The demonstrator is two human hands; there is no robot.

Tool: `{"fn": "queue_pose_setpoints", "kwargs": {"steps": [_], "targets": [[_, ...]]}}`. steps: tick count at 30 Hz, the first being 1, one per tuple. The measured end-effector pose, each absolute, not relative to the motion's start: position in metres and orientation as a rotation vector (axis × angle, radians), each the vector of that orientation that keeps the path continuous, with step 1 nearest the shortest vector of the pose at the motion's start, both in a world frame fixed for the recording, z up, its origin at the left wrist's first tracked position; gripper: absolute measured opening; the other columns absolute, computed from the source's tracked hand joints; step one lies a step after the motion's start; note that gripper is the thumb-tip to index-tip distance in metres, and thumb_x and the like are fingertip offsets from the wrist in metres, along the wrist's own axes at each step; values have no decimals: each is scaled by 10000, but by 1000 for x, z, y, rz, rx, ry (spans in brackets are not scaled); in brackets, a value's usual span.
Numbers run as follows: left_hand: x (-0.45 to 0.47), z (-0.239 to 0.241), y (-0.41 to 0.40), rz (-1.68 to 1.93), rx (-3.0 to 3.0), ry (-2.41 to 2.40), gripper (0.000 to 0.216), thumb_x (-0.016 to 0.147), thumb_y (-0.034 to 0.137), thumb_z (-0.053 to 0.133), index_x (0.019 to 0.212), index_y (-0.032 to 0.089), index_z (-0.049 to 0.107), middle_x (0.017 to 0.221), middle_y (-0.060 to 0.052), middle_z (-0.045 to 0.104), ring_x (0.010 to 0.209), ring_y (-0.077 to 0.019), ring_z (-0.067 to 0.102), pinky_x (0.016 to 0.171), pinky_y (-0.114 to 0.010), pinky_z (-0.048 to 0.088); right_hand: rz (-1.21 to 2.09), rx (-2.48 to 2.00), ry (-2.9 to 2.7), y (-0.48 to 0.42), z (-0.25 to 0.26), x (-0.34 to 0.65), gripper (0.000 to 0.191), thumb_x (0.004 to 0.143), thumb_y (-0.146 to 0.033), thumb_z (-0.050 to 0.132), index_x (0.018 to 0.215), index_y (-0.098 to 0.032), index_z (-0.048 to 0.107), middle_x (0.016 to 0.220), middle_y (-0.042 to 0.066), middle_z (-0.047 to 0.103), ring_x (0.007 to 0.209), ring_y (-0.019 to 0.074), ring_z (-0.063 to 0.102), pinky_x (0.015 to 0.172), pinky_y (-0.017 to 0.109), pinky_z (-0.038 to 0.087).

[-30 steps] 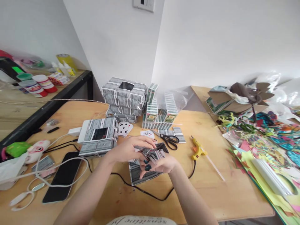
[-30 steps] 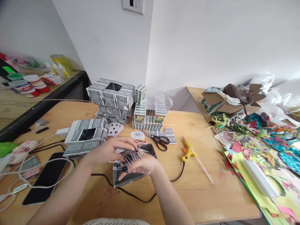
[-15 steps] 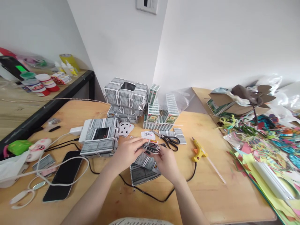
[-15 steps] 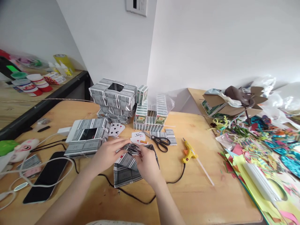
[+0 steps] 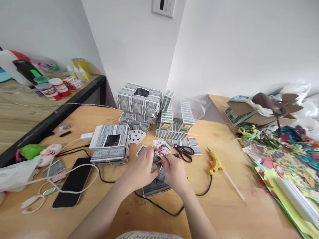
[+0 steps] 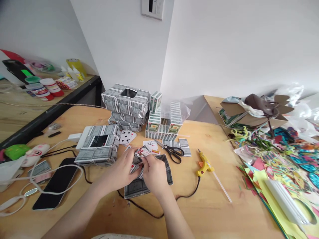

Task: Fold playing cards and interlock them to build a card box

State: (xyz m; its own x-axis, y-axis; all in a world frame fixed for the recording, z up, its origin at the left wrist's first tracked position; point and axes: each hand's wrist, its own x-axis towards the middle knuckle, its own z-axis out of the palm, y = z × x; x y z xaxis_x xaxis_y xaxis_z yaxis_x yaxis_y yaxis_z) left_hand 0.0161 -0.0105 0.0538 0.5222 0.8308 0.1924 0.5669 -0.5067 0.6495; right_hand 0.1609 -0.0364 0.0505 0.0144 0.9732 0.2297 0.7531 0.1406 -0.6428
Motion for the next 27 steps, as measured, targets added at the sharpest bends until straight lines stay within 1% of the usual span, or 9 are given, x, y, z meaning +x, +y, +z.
{"fn": "queue_pose_setpoints", "kwargs": {"steps": [5, 8, 10, 12, 16, 18, 20, 24, 27], "targets": [[-2, 69, -1, 658, 2105, 1043, 433, 796, 236, 474, 1225, 238, 420, 1236, -53, 498, 1144, -201, 454, 986, -376, 362, 512, -1577, -1896, -35, 50, 164, 247, 855, -195, 386, 651, -179, 525, 618, 36, 625, 578, 149, 570, 563, 228, 373], [-14, 74, 4, 619, 1978, 1013, 422, 815, 225, 440, 1234, 270, 438, 1189, -18, 549, 1026, -162, 542, 879, -314, 452, 642, -1500, -1907, -37, 53, 163, 250, 855, -181, 381, 648, -182, 522, 631, 27, 635, 594, 140, 575, 586, 224, 385], [-18, 73, 5, 589, 1953, 1040, 406, 820, 247, 435, 1224, 270, 460, 1135, -20, 587, 915, -152, 590, 784, -291, 494, 740, -1474, -1862, -37, 55, 161, 257, 859, -194, 376, 640, -185, 510, 611, 20, 626, 563, 133, 561, 562, 221, 387], [-19, 70, 3, 585, 1968, 1085, 384, 831, 271, 420, 1210, 263, 482, 1093, -26, 611, 876, -155, 602, 770, -297, 497, 839, -1463, -1788, -36, 55, 158, 264, 865, -222, 371, 629, -192, 487, 563, 9, 599, 513, 125, 537, 519, 216, 383], [-12, 65, 0, 685, 2020, 1122, 394, 868, 255, 344, 1254, 248, 421, 1231, -35, 522, 1108, -170, 494, 944, -330, 400, 914, -1471, -1692, -31, 52, 149, 284, 879, -243, 331, 631, -204, 462, 476, -10, 536, 440, 117, 496, 479, 220, 379], [-6, 61, -1, 737, 1988, 1164, 390, 875, 267, 330, 1258, 232, 395, 1263, -46, 492, 1152, -167, 457, 964, -324, 381, 868, -1495, -1687, -28, 51, 143, 287, 875, -233, 328, 623, -203, 462, 465, -9, 522, 437, 118, 491, 487, 225, 380], [0, 57, 0, 755, 1931, 1238, 375, 873, 303, 339, 1232, 216, 405, 1228, -60, 521, 1120, -173, 485, 933, -322, 405, 841, -1521, -1680, -26, 51, 138, 272, 864, -222, 340, 625, -200, 468, 453, -12, 508, 432, 119, 492, 496, 228, 383], [3, 52, 8, 726, 1910, 1292, 322, 848, 329, 386, 1125, 208, 496, 1133, -57, 581, 1024, -191, 541, 879, -332, 428, 1072, -1516, -1570, -27, 50, 129, 234, 858, -242, 343, 720, -186, 523, 390, -40, 459, 343, 113, 466, 421, 214, 374], [-13, 49, 21, 721, 1839, 1330, 313, 831, 340, 400, 1075, 188, 525, 1039, -49, 619, 931, -192, 572, 823, -325, 451, 1271, -1414, -1473, -30, 48, 130, 222, 845, -278, 373, 921, -167, 551, 495, -23, 547, 333, 100, 465, 369, 201, 365]]}}
